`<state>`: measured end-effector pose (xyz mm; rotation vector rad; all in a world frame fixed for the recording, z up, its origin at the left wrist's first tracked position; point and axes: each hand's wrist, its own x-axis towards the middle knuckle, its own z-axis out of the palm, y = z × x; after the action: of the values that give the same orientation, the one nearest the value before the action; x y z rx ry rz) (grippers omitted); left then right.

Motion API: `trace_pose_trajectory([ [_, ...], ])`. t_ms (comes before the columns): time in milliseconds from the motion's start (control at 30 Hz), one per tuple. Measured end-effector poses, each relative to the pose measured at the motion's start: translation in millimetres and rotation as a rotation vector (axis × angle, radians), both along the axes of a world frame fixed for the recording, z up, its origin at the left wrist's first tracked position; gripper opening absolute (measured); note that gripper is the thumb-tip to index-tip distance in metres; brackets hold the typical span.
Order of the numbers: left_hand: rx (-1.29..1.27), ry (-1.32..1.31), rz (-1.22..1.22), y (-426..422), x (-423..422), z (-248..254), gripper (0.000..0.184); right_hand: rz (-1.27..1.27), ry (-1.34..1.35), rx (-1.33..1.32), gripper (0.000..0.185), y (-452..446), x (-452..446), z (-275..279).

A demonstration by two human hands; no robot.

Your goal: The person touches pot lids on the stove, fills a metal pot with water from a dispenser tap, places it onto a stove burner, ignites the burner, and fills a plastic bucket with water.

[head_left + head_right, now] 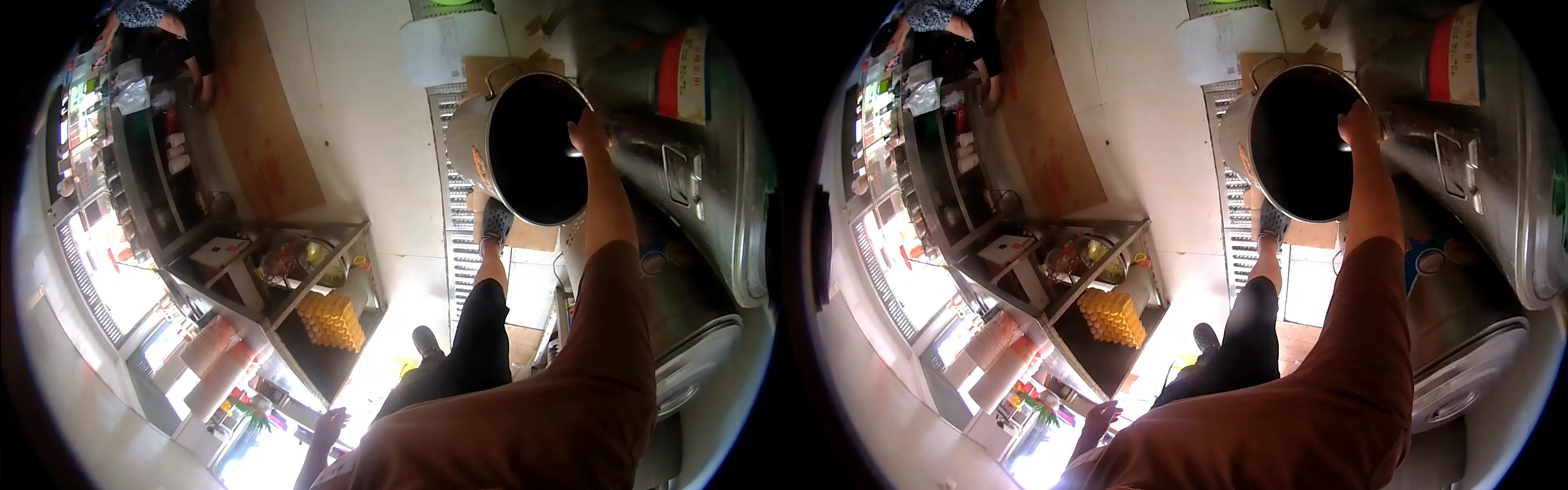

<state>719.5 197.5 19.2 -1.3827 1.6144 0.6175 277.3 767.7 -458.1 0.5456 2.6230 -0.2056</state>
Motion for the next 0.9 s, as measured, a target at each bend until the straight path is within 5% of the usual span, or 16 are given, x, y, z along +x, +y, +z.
trace_pose_trajectory([
  [100,0.026,0.004,0.006,3.7,-7.9,2.8,0.029,0.051,-0.186,-0.096,0.040,-16.4,18.8,13.1],
  [167,0.034,0.005,0.002,-2.3,-10.3,-0.4,0.029,0.517,-0.245,-0.011,0.038,-23.8,52.4,24.2],
  [367,0.031,0.117,-0.024,-6.0,-23.3,-9.6,0.030,0.461,0.014,-0.081,0.033,-23.3,76.0,32.3],
  [433,0.021,0.160,-0.005,-11.3,-14.6,-17.7,0.029,0.196,-0.216,-0.129,0.031,-47.1,78.2,61.7],
  [500,0.091,0.232,-0.034,-21.1,7.9,-25.7,0.029,0.410,0.078,-0.184,0.026,-64.5,111.7,68.6],
  [533,0.126,0.234,-0.269,-15.6,-0.9,-22.0,0.030,0.518,0.230,-0.196,0.024,-76.5,134.5,61.6],
  [600,0.146,0.345,-0.670,-21.7,7.5,-32.7,0.029,0.291,0.160,-0.486,0.024,-106.4,167.3,70.5],
  [633,0.060,0.253,-0.508,-18.3,7.9,-39.5,0.031,0.341,0.243,-0.496,0.027,-112.2,195.0,72.2],
  [733,0.112,0.367,-0.529,-17.6,-8.7,-29.0,0.036,0.591,0.022,-0.360,0.030,-128.7,260.1,117.4],
  [800,0.139,0.516,-0.530,-32.2,4.1,-40.4,0.036,0.666,0.289,-0.480,0.027,-135.7,314.9,139.3],
  [833,0.158,0.545,-0.549,-43.4,14.1,-54.6,0.037,0.678,-0.023,-0.525,0.029,-132.1,331.0,145.1],
  [900,0.218,0.519,-0.475,-59.3,15.7,-44.8,0.039,0.673,-0.189,-0.609,0.029,-121.2,361.7,130.5],
])
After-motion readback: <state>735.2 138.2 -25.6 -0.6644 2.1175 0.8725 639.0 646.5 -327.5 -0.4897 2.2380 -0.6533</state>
